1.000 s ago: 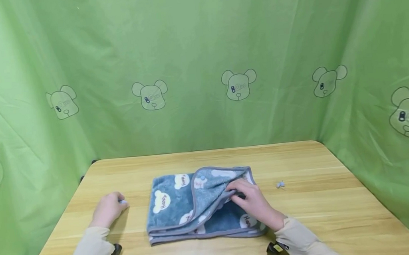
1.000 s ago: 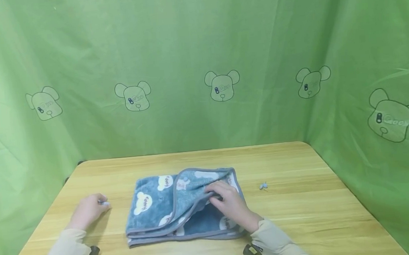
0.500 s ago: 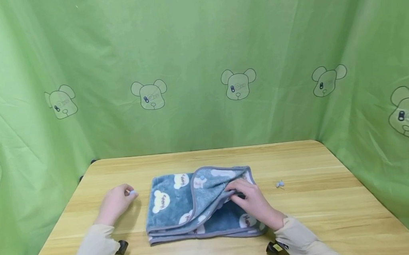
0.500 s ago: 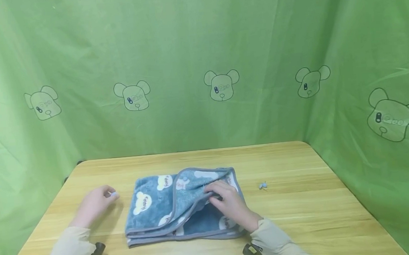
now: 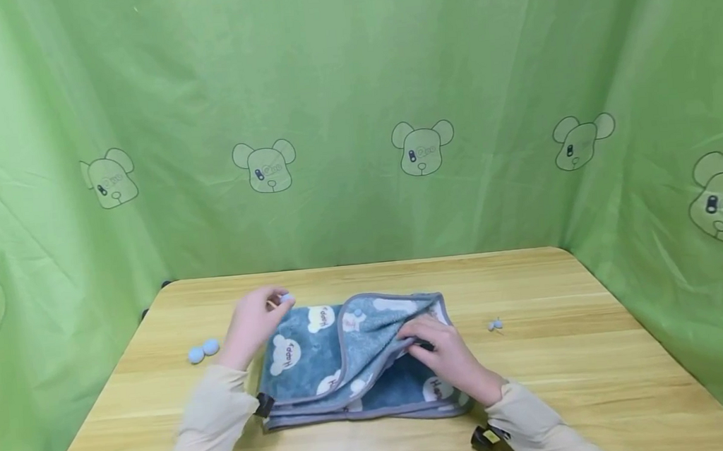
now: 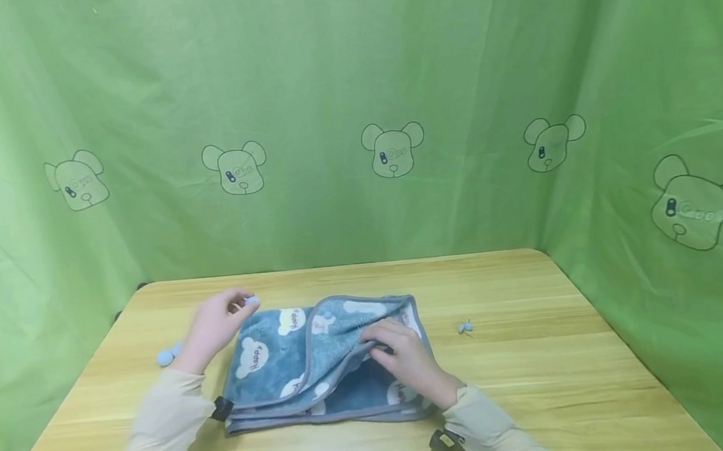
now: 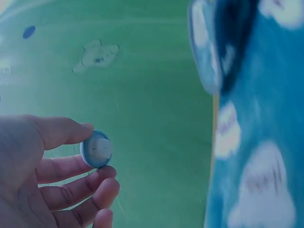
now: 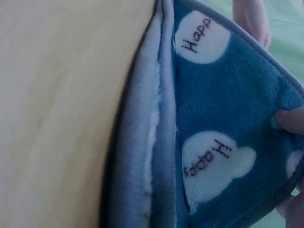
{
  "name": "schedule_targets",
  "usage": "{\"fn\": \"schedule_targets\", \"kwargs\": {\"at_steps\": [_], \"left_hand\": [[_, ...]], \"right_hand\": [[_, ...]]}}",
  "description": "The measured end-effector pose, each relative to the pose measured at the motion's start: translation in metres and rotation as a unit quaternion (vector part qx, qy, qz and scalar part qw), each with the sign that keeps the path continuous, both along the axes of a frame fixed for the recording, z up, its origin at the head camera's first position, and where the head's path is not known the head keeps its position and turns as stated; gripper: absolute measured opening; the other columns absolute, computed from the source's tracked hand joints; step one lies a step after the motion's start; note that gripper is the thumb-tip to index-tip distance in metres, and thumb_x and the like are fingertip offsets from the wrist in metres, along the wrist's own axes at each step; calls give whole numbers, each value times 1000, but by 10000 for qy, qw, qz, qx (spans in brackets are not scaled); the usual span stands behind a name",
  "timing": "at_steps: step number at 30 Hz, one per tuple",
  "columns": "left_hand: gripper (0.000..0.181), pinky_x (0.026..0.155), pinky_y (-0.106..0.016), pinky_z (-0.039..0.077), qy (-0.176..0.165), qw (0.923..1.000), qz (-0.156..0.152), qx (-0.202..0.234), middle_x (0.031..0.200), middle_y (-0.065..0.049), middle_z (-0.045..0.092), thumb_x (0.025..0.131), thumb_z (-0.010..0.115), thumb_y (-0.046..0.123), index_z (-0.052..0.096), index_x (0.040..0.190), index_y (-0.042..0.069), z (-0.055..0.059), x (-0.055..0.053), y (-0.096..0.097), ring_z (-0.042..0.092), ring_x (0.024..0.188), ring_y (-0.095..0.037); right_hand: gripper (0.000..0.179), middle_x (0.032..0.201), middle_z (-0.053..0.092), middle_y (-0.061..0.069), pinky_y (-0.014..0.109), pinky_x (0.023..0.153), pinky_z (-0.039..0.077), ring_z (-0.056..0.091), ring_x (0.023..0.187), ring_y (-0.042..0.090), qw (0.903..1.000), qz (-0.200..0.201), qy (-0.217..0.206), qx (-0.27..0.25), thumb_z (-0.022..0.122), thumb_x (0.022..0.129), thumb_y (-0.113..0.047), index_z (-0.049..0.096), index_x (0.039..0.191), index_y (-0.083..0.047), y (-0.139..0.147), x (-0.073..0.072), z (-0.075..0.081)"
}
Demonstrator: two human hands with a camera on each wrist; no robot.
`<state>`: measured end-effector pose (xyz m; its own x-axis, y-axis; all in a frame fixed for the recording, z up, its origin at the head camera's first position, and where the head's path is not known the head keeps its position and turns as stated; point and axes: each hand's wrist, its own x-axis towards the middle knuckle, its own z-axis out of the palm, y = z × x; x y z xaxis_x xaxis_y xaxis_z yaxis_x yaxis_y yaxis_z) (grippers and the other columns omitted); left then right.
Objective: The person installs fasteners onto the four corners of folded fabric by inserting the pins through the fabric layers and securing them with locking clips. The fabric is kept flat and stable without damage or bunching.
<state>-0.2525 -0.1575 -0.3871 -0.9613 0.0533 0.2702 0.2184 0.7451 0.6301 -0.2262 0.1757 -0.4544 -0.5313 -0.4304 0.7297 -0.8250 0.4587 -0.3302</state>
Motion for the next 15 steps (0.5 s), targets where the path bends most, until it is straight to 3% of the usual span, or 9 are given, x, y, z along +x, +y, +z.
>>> {"fn": "schedule_targets", "kwargs": {"at_steps": [6,10,13,15], "left_hand": [[28,75,-33,53,172,9976,-369,554,93,-8,71,91,68,27,69,110,7,8,-4,34,65,84,-20],[25,76,-30,52,-67,9903,-784,1142,98,-7,73,91,68,26,71,109,9,8,-6,56,66,87,-18],[25,76,-30,53,-560,9744,-1190,1825,103,-13,73,91,67,24,70,111,8,6,-8,72,67,89,-21],[27,78,-35,55,-971,9568,-1445,2330,106,-18,71,92,66,22,69,113,6,2,-9,82,67,88,-22]], "right_hand": [[25,96,71,0,14,87,49,64,92,13,10000,-18,-87,31,70,77,5,71,95,-12,0,0,-1],[25,95,71,0,14,87,49,64,92,14,10000,28,-25,13,69,77,6,71,95,-11,0,0,-1],[25,95,71,0,13,88,47,64,91,14,10000,74,49,-16,69,76,5,71,95,-12,0,0,-1],[25,95,71,0,12,89,46,64,92,15,9999,94,77,-32,69,77,5,71,95,-12,-1,-1,-1]]}}
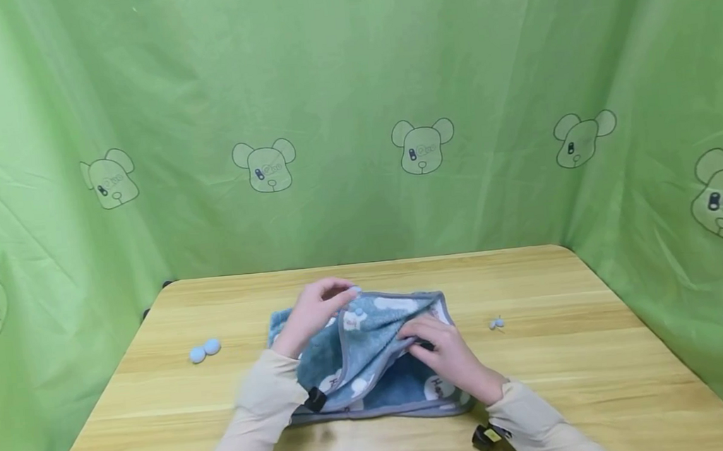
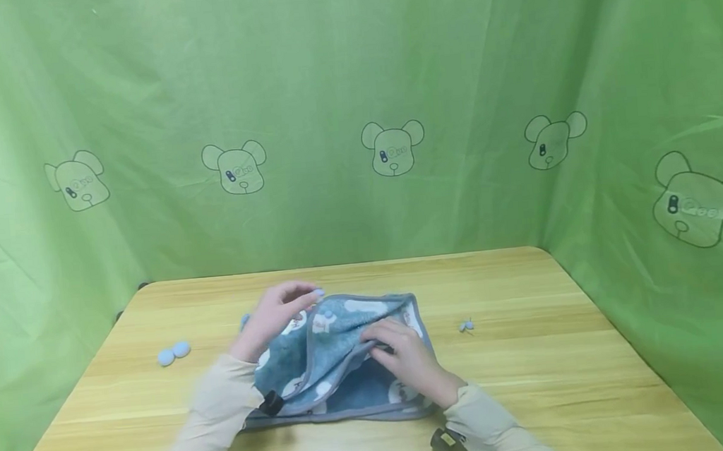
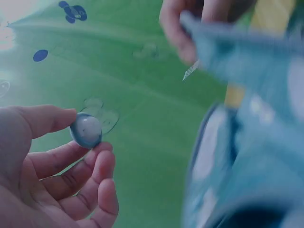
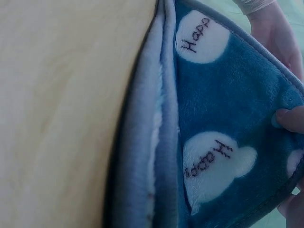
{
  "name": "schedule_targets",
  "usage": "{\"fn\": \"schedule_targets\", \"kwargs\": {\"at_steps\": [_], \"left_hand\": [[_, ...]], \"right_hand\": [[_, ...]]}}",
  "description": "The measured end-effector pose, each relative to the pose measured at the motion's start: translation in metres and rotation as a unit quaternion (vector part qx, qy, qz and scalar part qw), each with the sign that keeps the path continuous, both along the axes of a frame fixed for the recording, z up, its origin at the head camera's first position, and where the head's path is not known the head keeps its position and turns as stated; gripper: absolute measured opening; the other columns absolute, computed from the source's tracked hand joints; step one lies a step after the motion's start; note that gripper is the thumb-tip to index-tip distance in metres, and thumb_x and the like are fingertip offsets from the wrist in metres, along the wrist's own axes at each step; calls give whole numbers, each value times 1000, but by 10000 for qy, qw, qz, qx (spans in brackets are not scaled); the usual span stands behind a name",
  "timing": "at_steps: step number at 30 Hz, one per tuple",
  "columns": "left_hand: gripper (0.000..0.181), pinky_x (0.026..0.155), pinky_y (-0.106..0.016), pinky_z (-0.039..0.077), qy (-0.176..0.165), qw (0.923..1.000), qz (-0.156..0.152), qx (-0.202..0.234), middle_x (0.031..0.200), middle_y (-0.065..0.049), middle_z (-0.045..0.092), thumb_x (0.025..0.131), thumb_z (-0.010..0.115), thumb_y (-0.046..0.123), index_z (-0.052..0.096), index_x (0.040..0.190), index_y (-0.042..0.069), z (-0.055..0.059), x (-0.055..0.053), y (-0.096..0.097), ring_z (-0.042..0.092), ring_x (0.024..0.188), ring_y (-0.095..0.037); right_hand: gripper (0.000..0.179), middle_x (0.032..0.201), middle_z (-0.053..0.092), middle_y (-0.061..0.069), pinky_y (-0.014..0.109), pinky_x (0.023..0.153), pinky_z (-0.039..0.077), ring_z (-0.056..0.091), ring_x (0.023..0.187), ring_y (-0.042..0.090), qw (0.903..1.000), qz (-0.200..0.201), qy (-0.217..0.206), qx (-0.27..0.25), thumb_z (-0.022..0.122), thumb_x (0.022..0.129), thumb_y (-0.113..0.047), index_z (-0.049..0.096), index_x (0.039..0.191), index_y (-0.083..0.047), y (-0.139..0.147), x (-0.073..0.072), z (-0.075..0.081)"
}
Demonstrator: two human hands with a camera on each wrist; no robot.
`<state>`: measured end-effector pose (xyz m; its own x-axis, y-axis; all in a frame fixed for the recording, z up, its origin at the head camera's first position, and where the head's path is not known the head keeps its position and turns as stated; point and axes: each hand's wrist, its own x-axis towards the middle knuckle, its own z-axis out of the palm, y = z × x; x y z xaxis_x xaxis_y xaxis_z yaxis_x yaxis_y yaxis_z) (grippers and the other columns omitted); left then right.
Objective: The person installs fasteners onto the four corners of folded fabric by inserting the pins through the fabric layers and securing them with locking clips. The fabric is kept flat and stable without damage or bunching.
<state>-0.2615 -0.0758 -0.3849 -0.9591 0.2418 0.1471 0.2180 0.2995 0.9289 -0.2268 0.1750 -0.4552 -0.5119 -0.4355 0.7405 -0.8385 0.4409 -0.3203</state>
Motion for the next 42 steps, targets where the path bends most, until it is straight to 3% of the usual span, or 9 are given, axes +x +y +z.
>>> {"fn": "schedule_targets", "kwargs": {"at_steps": [3,6,11,19,26,42], "left_hand": [[31,82,-45,55,-585,9960,-405,540,110,-22,69,94,63,21,66,119,3,-8,-2,13,66,84,-20],[33,86,-47,54,-994,9894,-668,823,112,-16,69,95,61,21,63,122,2,-17,-4,23,65,84,-12],[34,85,-42,54,-1269,9836,-901,911,110,-9,70,95,62,21,63,124,3,-30,-4,33,66,86,-10],[35,77,-30,51,-1310,9811,-1252,678,119,-13,66,95,62,21,63,126,5,-39,-4,37,67,100,-26],[35,74,-27,50,-1260,9809,-1398,501,120,-15,66,95,61,22,63,127,6,-37,-3,37,65,89,-10],[33,73,-26,50,-1254,9796,-1536,320,117,-11,68,96,61,22,64,125,8,-37,-3,36,65,89,-10]], "right_hand": [[25,95,71,0,12,91,45,64,92,15,10000,10,34,-9,69,77,4,71,95,-13,0,-1,1],[25,95,71,0,12,91,45,64,93,15,10000,48,51,-5,68,77,4,71,95,-13,0,-1,1],[24,95,71,0,12,91,45,64,93,15,9999,92,59,11,68,77,3,71,95,-13,-1,0,2],[27,96,71,-1,13,90,45,64,93,14,10000,69,52,26,69,77,4,70,96,-14,-1,0,2],[27,96,71,0,12,91,45,64,93,14,10000,59,43,23,68,77,4,70,97,-14,0,0,1],[25,95,71,0,10,92,43,64,93,15,10000,42,37,-8,69,78,4,71,96,-13,0,0,0]]}}
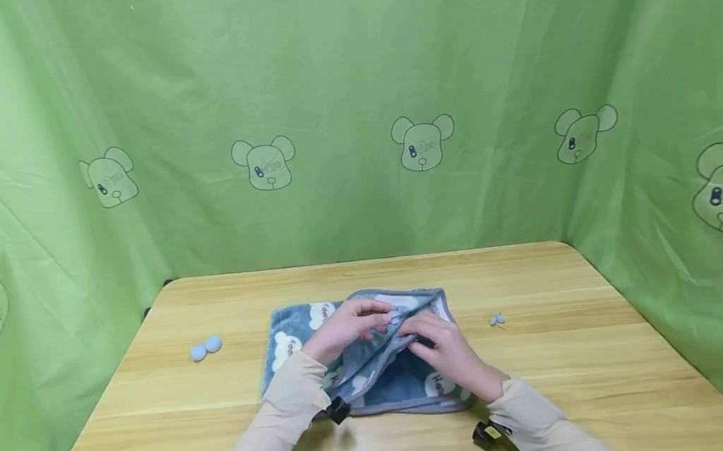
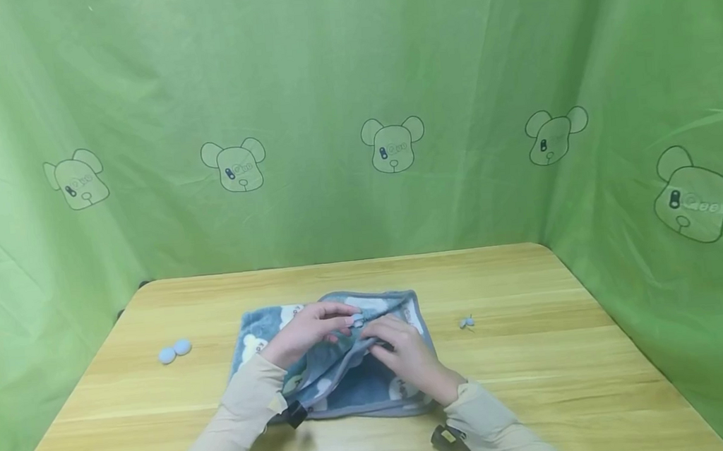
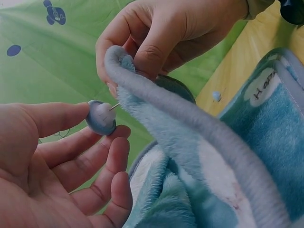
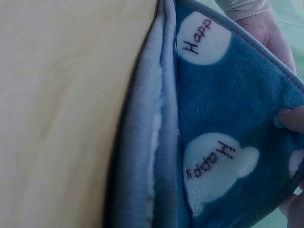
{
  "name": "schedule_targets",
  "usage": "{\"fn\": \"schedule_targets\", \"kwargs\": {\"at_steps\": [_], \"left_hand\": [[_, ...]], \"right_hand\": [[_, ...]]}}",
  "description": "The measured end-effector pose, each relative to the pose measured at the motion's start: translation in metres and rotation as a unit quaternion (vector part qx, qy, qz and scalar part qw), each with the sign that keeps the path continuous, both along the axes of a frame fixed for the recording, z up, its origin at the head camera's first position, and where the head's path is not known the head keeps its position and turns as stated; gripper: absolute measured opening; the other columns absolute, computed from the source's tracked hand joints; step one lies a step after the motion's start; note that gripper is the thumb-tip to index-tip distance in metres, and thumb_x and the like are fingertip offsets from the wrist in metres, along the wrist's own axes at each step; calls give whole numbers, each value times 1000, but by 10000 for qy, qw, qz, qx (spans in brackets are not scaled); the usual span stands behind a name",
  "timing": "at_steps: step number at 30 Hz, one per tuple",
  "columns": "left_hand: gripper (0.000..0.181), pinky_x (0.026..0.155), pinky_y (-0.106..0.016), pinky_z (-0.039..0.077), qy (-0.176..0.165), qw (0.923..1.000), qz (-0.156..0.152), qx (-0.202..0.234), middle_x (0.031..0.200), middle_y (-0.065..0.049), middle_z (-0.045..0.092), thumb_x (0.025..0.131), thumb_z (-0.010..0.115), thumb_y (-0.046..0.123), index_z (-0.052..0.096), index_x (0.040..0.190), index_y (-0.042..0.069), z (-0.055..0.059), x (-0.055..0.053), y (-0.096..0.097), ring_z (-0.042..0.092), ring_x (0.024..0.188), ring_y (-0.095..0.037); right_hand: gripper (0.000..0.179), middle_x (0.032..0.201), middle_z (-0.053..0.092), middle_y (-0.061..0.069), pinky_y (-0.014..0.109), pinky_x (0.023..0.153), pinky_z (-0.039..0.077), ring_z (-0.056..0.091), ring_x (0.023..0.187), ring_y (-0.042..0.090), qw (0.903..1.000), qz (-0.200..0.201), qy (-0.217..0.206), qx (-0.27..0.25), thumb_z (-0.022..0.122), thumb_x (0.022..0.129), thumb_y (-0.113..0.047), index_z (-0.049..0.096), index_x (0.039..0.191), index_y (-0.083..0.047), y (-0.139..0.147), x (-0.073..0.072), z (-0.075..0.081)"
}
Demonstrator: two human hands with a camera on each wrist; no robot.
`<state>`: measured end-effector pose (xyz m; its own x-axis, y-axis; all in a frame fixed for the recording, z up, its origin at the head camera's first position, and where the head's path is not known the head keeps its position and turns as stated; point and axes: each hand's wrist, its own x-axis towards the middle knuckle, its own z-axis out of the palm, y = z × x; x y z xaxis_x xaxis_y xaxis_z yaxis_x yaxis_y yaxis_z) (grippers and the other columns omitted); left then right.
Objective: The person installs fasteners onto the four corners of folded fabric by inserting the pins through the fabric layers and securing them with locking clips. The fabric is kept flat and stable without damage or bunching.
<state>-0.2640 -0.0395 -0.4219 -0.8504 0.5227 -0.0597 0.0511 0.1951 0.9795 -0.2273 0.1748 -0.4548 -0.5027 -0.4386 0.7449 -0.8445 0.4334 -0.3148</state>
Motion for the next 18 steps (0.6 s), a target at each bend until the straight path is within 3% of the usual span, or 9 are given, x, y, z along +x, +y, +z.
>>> {"fn": "schedule_targets", "kwargs": {"at_steps": [10,18], "left_hand": [[32,74,-28,50,113,9998,-84,-121,121,-14,66,96,60,21,65,125,6,0,1,0,64,91,-11],[27,71,-26,49,114,9991,-161,-381,105,-7,69,96,61,20,69,118,6,2,5,1,63,91,-22]], "right_hand": [[27,94,71,0,12,89,46,64,92,14,10000,-13,82,-12,69,76,7,70,95,-12,-1,-1,-1],[27,94,70,-2,15,85,49,64,90,13,9998,-178,-113,-31,71,77,6,69,96,-13,0,0,-3]]}}
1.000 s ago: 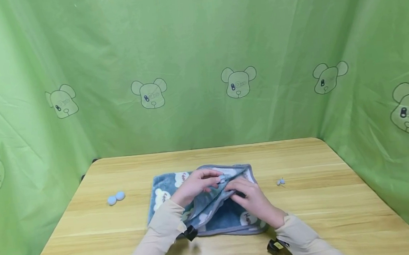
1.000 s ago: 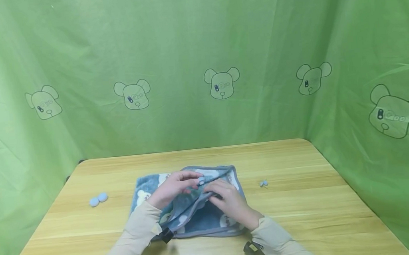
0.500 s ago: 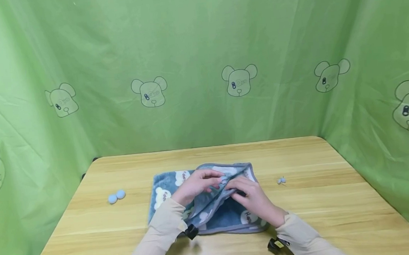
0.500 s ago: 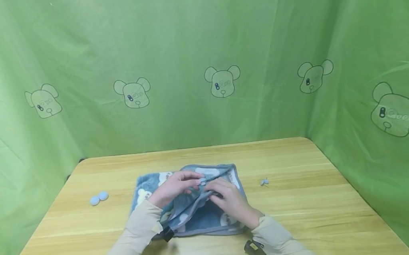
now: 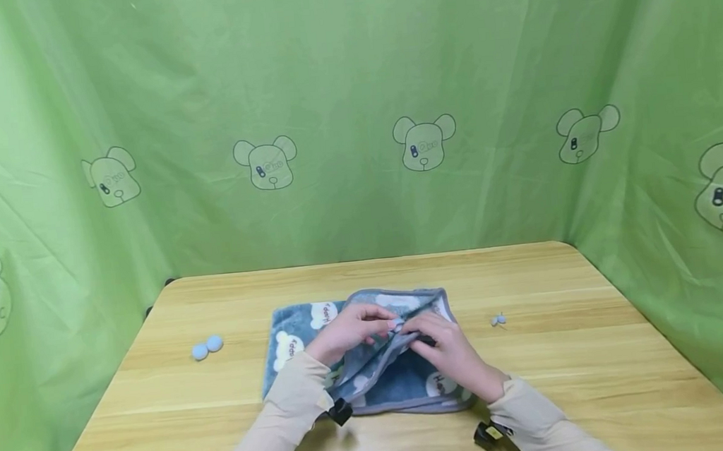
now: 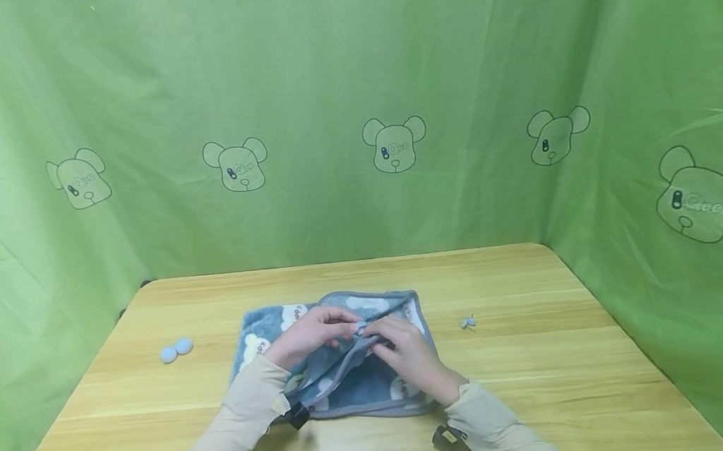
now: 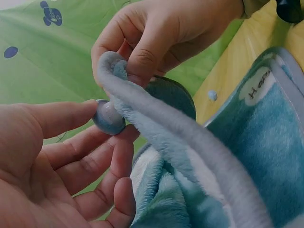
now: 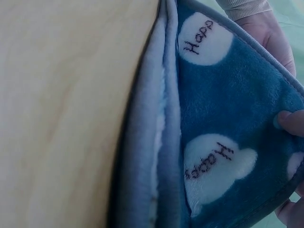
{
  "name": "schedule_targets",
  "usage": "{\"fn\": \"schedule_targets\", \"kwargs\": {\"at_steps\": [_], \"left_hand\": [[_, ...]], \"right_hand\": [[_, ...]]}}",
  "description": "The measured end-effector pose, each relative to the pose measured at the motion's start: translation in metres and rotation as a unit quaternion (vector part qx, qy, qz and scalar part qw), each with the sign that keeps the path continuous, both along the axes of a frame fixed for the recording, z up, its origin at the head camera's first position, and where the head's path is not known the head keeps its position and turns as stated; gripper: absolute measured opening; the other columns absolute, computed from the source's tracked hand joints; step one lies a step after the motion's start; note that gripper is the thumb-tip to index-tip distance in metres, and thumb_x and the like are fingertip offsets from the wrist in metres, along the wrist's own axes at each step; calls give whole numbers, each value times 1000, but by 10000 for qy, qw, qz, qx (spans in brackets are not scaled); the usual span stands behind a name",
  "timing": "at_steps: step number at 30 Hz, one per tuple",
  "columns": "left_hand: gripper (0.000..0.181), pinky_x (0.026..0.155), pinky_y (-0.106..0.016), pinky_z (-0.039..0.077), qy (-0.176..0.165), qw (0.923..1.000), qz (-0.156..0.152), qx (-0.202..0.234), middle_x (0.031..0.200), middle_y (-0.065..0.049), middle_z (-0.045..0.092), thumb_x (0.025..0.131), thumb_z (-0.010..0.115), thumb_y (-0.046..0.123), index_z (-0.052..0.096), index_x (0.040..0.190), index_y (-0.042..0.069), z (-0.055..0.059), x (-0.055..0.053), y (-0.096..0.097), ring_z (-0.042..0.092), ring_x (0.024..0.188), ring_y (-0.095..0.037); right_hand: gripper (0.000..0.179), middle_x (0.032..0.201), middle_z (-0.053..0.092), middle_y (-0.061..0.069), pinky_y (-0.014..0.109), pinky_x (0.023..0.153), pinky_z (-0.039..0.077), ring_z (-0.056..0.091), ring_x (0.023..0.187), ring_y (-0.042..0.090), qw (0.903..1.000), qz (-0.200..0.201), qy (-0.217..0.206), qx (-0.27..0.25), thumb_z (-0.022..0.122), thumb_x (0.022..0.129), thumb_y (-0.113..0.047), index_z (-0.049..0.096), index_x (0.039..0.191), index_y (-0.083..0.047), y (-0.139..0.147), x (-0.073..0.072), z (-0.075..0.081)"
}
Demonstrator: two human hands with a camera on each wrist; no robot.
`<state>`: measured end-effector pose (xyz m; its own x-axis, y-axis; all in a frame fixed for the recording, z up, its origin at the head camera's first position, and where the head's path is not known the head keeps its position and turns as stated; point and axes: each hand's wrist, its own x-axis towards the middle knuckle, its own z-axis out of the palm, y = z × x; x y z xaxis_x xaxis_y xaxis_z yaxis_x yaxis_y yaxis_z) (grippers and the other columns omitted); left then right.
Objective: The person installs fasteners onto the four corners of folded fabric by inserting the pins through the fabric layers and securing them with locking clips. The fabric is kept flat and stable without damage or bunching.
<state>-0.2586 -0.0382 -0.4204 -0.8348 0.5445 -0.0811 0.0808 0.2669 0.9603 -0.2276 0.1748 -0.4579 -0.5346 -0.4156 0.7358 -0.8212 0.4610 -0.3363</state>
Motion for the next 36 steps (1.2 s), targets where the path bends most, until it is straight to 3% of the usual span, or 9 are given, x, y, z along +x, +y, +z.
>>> {"fn": "schedule_targets", "kwargs": {"at_steps": [7,9,12,16,20,25,31,36], "left_hand": [[30,72,-29,52,40,9995,231,-201,109,-6,69,97,60,27,68,121,10,-1,0,4,64,93,-23],[35,77,-31,53,290,9987,238,-333,112,-7,69,97,59,30,65,125,9,2,1,5,65,97,-24],[41,84,-34,53,956,9934,272,-573,114,-9,68,97,59,32,61,129,7,11,3,4,65,100,-24],[40,81,-33,53,1774,9789,504,-881,109,-7,70,94,63,35,62,126,12,26,10,-1,66,98,-22],[36,76,-31,53,2229,9678,589,-1011,107,-6,70,91,67,37,63,120,16,33,19,-6,64,94,-19],[38,75,-28,51,2848,9443,410,-1596,104,-4,69,88,70,41,63,114,16,28,33,-8,64,90,-17],[35,64,-21,46,3275,9146,288,-2353,92,5,65,87,70,43,62,109,18,20,46,-6,60,77,-11],[22,60,-18,44,3517,9081,299,-2255,85,6,66,90,69,33,64,104,18,16,49,-1,60,70,-8]], "right_hand": [[27,95,71,-1,17,83,51,65,90,13,9999,-103,-80,32,72,78,5,70,98,-12,2,-1,2],[27,95,71,-1,17,83,51,65,90,13,9999,-139,-45,45,72,78,5,70,98,-11,3,-1,3],[27,95,71,-1,16,83,51,65,90,13,9998,-175,-11,62,72,77,6,70,98,-11,4,-1,4],[27,94,71,-1,18,83,51,66,89,14,9999,-160,-14,41,72,76,6,71,97,-12,4,0,6],[27,94,71,-1,18,82,52,66,89,14,9999,-136,1,26,72,76,6,71,96,-12,3,1,5],[30,92,71,-2,17,81,51,65,85,14,9998,-135,112,-65,73,74,8,71,96,-12,2,2,3],[29,93,71,-2,18,78,52,65,85,14,9997,-220,-96,2,73,76,7,70,97,-13,2,3,5],[26,93,70,-3,22,76,53,65,86,11,9995,-267,-147,60,73,78,4,70,97,-14,2,4,6]]}}
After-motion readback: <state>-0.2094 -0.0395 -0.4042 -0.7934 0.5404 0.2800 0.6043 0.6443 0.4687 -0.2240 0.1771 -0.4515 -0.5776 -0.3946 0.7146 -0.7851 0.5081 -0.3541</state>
